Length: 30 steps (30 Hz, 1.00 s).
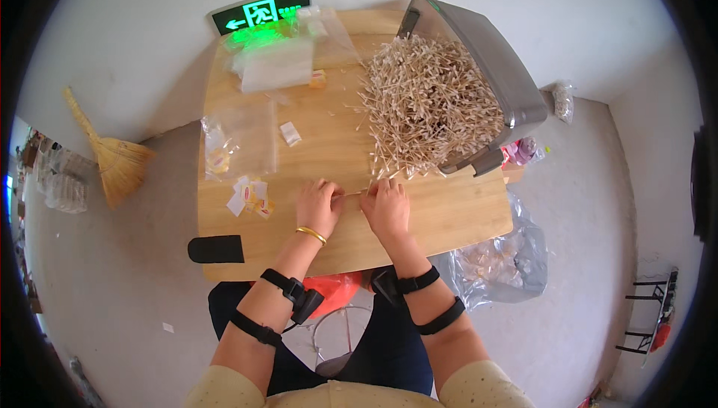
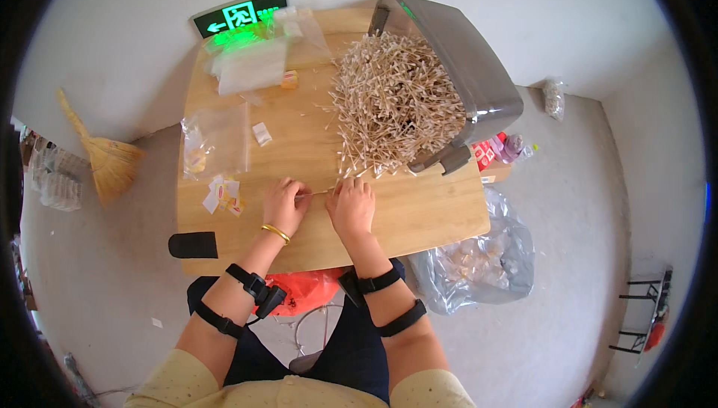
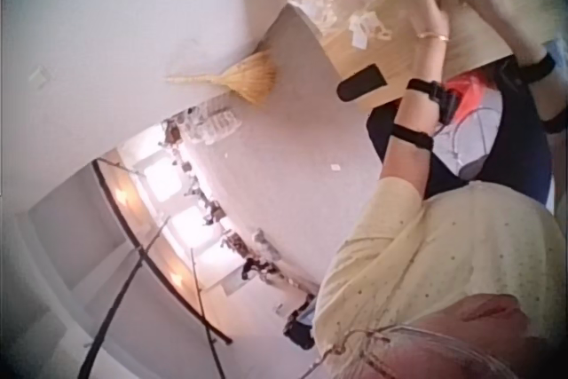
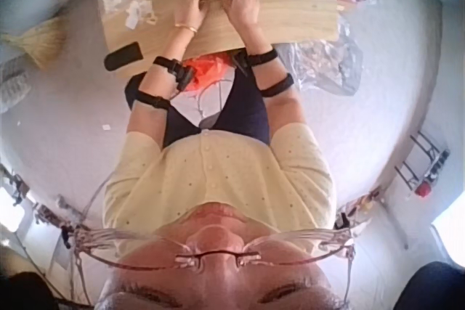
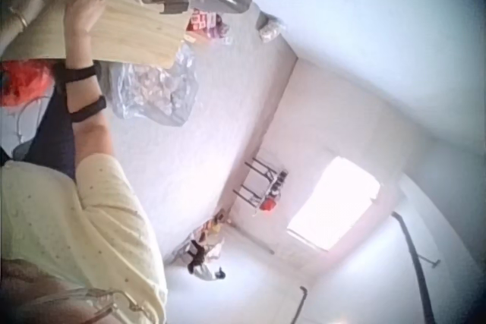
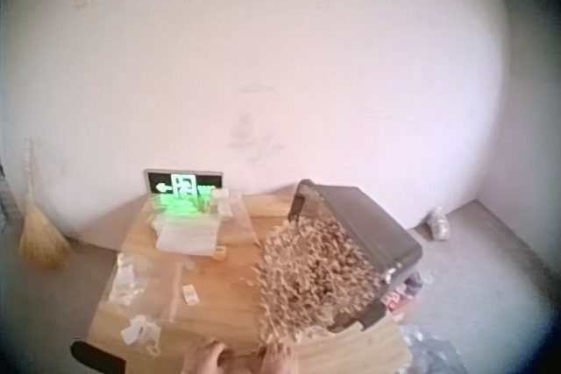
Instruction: Sort and stack cotton swabs from a bin onto a table.
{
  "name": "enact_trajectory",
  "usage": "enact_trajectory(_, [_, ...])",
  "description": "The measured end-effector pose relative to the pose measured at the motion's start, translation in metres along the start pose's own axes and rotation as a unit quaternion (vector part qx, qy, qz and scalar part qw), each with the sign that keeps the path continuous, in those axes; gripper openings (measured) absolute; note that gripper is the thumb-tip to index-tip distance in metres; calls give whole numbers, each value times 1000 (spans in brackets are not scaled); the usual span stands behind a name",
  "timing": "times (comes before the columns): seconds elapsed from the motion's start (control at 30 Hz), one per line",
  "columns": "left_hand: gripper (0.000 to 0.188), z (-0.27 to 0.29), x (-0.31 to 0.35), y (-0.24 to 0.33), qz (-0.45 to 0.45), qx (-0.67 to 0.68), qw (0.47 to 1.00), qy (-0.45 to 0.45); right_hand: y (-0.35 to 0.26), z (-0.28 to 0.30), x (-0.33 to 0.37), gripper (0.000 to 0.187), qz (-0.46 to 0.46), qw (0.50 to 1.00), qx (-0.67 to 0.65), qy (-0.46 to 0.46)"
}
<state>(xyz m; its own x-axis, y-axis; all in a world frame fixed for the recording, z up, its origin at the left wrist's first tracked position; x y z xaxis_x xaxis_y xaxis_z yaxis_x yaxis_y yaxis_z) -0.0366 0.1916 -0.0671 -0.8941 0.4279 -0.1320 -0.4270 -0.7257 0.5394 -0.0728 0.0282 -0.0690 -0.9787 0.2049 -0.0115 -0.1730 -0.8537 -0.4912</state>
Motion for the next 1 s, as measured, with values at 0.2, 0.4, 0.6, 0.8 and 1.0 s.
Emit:
enact_trajectory(0.2, [13,8,26,-15,-8,27,1000,-3,8,-2,-8,14,-43,999,4,-2])
enact_trajectory(0.4, [40,31,58,-12,-16,19,999,-21,-40,-17,-14,11,172,980,-84,-56])
enact_trajectory(0.6, [74,35,99,-2,2,-111,990,-81,-49,8,22,31,194,977,-71,-47])
enact_trajectory(0.8, [90,0,102,-2,49,-201,968,-145,-36,-3,27,38,200,977,-68,-38])
enact_trajectory(1.0, [90,-4,103,3,33,-157,977,-143,-25,-2,28,20,216,969,-112,-28])
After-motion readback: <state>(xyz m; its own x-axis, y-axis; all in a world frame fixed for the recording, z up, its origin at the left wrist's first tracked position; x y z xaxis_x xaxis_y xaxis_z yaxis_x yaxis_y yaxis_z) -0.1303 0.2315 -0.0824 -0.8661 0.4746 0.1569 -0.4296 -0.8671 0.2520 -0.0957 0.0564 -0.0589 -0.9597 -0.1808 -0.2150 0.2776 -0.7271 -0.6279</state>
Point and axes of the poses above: each hand's wrist, its own x-axis away from the middle knuckle, its own z-axis out of the back of the hand, y = z × x, the point moved 6 cm from there along -x, towards the middle knuckle, and after that the axes turned 9 degrees about -y, right-handed, at the moved point
